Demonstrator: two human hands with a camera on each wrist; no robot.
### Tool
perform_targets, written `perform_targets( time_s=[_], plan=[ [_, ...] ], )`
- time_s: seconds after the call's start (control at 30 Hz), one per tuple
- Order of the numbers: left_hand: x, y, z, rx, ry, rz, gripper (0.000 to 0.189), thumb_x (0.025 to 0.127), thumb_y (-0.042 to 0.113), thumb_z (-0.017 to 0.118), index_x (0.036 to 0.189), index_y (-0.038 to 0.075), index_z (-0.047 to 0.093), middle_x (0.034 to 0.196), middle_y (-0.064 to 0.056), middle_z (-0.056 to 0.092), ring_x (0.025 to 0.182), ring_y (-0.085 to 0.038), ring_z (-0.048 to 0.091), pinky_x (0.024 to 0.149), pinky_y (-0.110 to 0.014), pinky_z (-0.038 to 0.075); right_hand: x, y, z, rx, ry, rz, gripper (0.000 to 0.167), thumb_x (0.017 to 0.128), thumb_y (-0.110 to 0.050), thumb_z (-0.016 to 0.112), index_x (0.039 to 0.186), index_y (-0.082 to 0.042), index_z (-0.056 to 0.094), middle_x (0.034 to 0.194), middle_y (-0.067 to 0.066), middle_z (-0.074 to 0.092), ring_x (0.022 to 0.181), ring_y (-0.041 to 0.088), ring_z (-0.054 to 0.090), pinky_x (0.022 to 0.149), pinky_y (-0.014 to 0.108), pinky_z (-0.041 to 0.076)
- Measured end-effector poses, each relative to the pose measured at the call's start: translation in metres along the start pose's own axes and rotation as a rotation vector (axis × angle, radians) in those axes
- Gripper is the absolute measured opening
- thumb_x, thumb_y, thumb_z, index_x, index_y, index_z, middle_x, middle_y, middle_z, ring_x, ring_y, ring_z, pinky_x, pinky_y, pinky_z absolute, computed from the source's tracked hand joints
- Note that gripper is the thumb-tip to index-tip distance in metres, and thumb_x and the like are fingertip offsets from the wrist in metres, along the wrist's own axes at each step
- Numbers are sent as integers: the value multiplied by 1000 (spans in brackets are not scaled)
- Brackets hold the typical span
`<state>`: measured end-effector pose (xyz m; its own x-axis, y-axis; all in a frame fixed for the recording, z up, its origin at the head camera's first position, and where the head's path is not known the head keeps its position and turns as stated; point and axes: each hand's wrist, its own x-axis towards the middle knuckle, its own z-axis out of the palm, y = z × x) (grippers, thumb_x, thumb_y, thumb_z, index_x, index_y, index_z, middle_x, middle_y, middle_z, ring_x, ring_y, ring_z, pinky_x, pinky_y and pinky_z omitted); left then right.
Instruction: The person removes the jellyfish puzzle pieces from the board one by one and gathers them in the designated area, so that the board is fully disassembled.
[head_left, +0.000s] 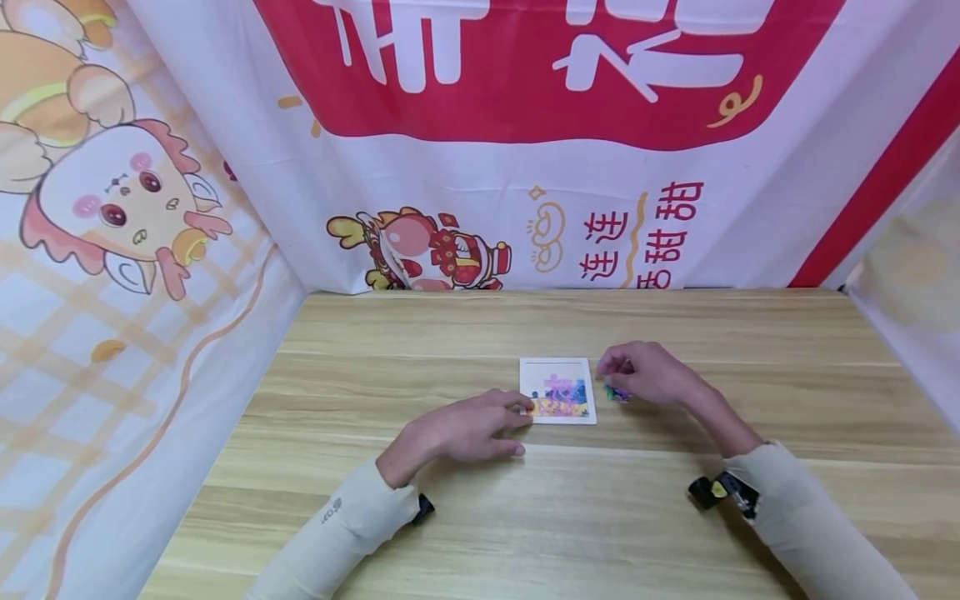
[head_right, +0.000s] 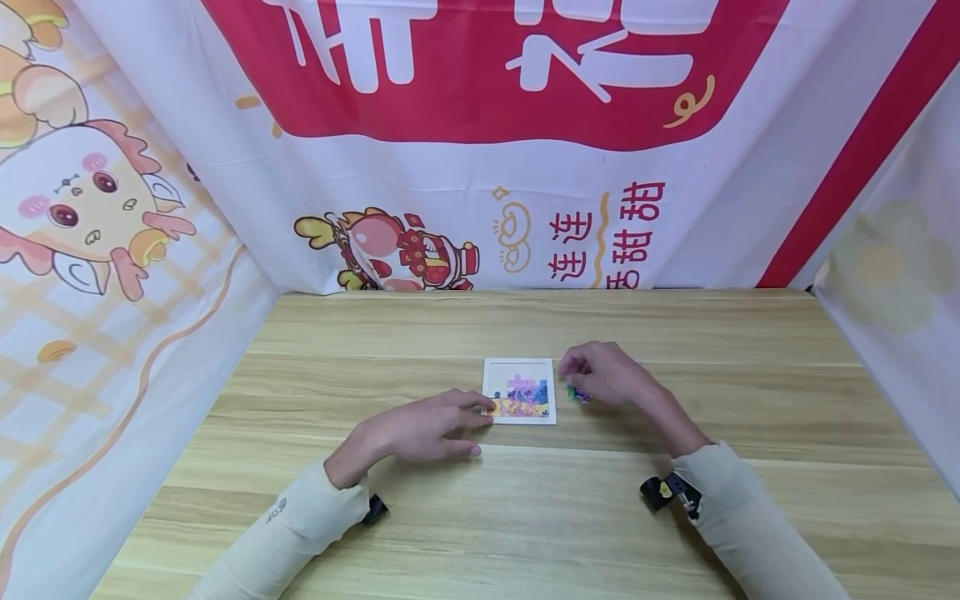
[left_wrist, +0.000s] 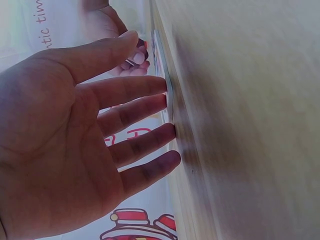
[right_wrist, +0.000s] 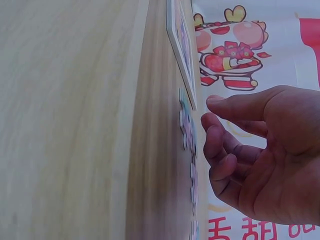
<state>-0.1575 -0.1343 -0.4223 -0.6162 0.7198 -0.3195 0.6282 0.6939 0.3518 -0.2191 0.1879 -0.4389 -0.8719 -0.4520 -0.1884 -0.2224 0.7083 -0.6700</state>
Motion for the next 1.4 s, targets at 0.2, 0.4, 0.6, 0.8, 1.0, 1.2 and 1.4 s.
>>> perform_targets(
  time_s=[0.2,0.4,0.6,0.8,1.0,1.2,1.4],
  plan=[
    [0,0,0,-2,6,4,52,109,38,64,154,11,59,169,-4,46,157,-24,42,130,-41,37,4,-9,3,1,-6,-17,14,103,-8,68,114,-10,77,107,6,77,94,19,66,83,33,56],
    [1,0,0,0,17,12,51,109,38,63,152,12,62,168,-4,47,156,-24,43,130,-41,38,10,-16,8,-17,-3,-35,15,104,-8,68,114,-10,78,110,6,77,97,19,66,86,36,57],
    [6,4,-2,6,25,35,50,109,40,63,152,14,62,169,-3,46,158,-23,41,130,-41,37,16,-22,12,1,-32,-25,15,104,-10,68,117,-11,77,113,7,77,94,20,65,80,32,56],
    [11,9,-5,-9,17,61,51,109,40,62,154,15,59,171,-3,44,159,-24,40,130,-42,38,23,-26,18,-14,-40,-40,16,104,-11,70,118,-13,77,115,5,76,98,20,66,85,35,58],
    [17,11,-6,11,9,77,50,110,40,62,155,17,60,170,-2,45,158,-23,41,130,-41,39,26,-33,22,3,-53,-57,18,102,-10,72,119,-12,77,116,5,76,105,21,69,94,41,60],
    [22,13,-5,16,-3,77,50,109,39,64,153,16,61,168,-2,47,156,-22,43,129,-40,39,31,-35,28,2,-52,-96,17,98,-7,75,114,-11,78,112,6,77,102,21,70,94,42,61],
    [22,14,-4,12,-13,66,50,108,38,65,152,14,62,168,-1,47,156,-21,43,129,-38,39,34,-37,31,-10,-57,-93,15,96,-7,78,111,-12,79,105,4,77,99,20,70,91,39,60]
  ],
)
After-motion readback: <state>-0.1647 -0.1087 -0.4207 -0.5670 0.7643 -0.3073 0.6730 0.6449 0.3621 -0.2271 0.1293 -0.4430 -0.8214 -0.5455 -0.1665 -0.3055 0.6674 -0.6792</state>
